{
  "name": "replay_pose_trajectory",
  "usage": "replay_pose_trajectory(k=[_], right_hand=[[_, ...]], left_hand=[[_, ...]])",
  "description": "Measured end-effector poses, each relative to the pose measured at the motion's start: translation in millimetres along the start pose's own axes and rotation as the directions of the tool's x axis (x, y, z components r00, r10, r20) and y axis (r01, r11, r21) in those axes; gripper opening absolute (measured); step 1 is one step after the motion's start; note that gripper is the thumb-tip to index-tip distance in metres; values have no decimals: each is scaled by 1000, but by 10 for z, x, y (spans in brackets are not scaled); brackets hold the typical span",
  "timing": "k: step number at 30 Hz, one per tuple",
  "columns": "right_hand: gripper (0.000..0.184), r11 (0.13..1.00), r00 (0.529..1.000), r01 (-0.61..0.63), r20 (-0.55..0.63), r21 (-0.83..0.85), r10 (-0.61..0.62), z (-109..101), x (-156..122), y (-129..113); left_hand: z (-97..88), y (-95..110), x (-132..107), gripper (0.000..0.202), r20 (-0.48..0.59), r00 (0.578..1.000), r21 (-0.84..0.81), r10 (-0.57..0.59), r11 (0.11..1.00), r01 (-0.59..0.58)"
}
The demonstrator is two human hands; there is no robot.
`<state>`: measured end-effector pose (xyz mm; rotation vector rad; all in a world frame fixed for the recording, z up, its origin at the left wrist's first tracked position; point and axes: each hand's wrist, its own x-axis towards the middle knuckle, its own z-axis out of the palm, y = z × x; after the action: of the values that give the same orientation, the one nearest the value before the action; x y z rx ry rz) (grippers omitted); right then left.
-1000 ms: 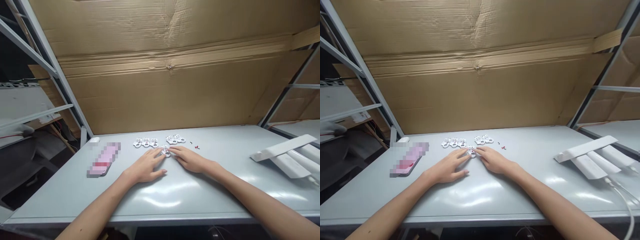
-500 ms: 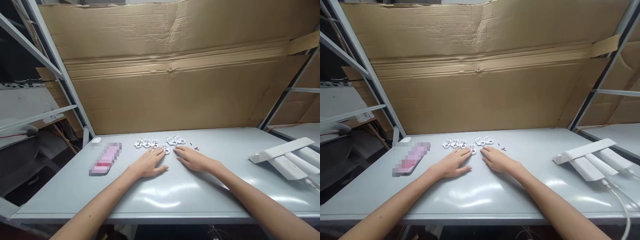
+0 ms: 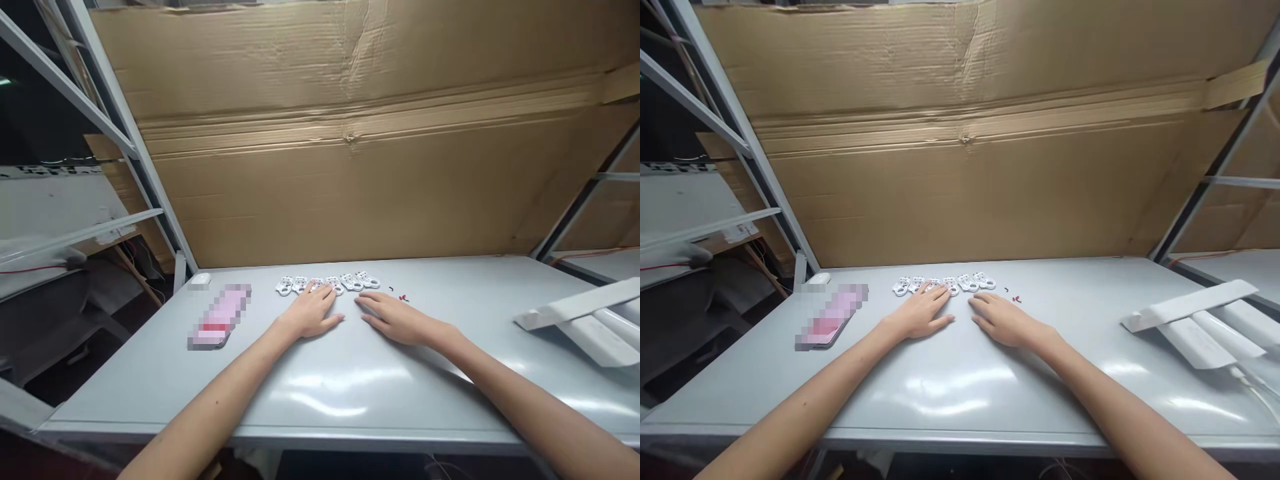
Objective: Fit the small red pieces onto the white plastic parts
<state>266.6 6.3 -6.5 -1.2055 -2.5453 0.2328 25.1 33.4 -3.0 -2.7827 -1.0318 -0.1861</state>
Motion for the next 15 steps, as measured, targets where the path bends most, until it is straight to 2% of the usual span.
replay_pose_trajectory(k=[5, 15], right_hand=[[41, 1000, 1000, -1, 0, 1, 1, 21, 5, 14], [41, 1000, 1000, -5, 14, -4, 5, 31, -12, 45]], left_hand=[[27, 19, -20, 57, 21, 999, 7, -42, 999, 41], [48, 26, -56, 60, 56, 994, -100, -93, 990, 98]])
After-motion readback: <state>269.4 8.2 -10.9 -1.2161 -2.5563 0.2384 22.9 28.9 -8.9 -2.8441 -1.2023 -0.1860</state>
